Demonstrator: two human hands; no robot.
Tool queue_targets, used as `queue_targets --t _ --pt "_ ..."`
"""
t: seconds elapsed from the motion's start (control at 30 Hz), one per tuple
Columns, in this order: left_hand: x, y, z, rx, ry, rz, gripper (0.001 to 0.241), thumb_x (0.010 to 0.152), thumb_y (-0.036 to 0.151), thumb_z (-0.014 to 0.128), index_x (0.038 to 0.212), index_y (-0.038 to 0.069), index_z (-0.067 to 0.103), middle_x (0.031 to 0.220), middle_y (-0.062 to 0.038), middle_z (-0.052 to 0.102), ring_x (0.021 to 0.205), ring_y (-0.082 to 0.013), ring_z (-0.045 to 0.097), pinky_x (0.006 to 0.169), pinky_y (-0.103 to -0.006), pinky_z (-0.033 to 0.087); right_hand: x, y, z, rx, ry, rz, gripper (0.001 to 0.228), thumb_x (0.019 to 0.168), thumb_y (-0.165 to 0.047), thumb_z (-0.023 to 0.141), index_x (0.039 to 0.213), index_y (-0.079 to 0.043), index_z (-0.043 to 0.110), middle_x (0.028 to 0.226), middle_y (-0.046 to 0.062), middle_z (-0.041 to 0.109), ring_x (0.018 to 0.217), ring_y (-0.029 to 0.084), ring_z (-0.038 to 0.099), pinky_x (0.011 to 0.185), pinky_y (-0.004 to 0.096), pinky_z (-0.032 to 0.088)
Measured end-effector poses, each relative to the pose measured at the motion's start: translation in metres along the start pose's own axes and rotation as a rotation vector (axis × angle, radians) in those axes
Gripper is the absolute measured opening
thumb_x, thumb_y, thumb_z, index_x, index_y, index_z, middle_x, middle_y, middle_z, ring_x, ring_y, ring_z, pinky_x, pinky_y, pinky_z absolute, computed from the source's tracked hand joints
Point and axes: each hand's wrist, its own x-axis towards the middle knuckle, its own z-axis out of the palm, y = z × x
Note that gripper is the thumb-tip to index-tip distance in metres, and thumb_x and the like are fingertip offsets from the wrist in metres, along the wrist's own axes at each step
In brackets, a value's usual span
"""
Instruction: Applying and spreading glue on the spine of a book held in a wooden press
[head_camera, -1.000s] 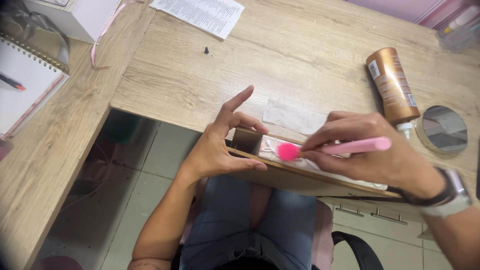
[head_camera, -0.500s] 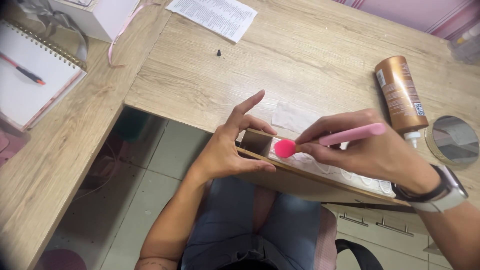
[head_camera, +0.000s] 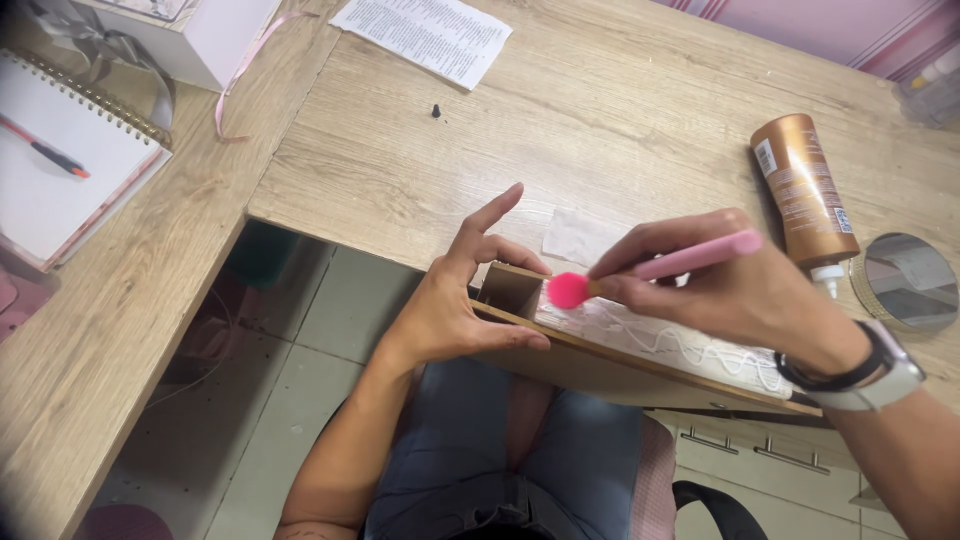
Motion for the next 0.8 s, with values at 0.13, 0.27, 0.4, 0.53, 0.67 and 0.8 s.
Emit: queue_targets --t 0.13,0.27,0.4,0.53,0.67,0.8 --pt "-0.001 0.000 0.000 0.000 -0.001 -0.012 0.122 0.067 0.032 0.095 0.162 0.014 0.021 0.119 0.002 0.074 0.118 -0.0123 0.068 0.115 -0.0286 0.042 0.000 0.003 0.000 -0.020 0.001 0.010 0.020 0.081 -0.022 0.077 0.096 -0.011 0.083 0.083 0.002 0.088 0.063 0.008 0.080 0.049 0.017 0.062" --pt "-0.001 0.000 0.000 0.006 -0.007 -0.010 0.123 0.067 0.029 0.097 0.162 0.016 0.020 0.119 0.002 0.074 0.116 -0.0115 0.067 0.114 -0.0277 0.042 0.002 0.012 0.000 -0.031 -0.059 0.047 0.017 0.083 -0.014 0.071 0.093 -0.010 0.084 0.080 0.004 0.089 0.046 0.005 0.070 0.032 0.014 0.052" --pt "-0.001 -0.001 0.000 0.000 0.000 0.002 0.123 0.067 0.029 0.096 0.163 0.015 0.019 0.119 0.001 0.074 0.114 -0.0100 0.068 0.112 -0.0264 0.043 -0.001 0.006 -0.004 0.009 0.049 0.077 0.016 0.081 -0.019 0.078 0.091 -0.007 0.082 0.076 0.005 0.086 0.057 0.010 0.076 0.043 0.019 0.058" --pt "-0.002 -0.002 0.001 -0.005 0.008 0.004 0.122 0.068 0.030 0.096 0.162 0.012 0.021 0.119 0.000 0.074 0.116 -0.0109 0.067 0.112 -0.0254 0.044 -0.020 0.009 0.016 -0.205 0.314 -0.225 0.022 0.089 -0.020 0.072 0.071 -0.011 0.080 0.073 0.003 0.076 0.045 0.005 0.057 0.035 0.016 0.039" --pt "-0.003 0.000 -0.001 -0.003 0.009 -0.015 0.117 0.067 0.031 0.096 0.160 0.013 0.026 0.132 0.001 0.069 0.121 -0.0102 0.066 0.109 -0.0243 0.046 -0.034 -0.009 0.050 -0.495 0.458 -0.457 0.013 0.091 -0.009 0.079 0.082 -0.001 0.075 0.078 0.005 0.073 0.053 0.012 0.061 0.048 0.027 0.051" --pt "-0.003 0.000 0.000 0.025 0.011 0.015 0.077 0.067 0.031 0.095 0.133 0.014 0.059 0.166 -0.004 0.036 0.124 -0.0119 0.067 0.104 -0.0241 0.052 -0.038 -0.023 0.072 -0.345 0.499 -0.288 0.008 0.093 -0.008 0.073 0.089 -0.001 0.072 0.085 0.007 0.075 0.067 0.016 0.070 0.064 0.027 0.053"
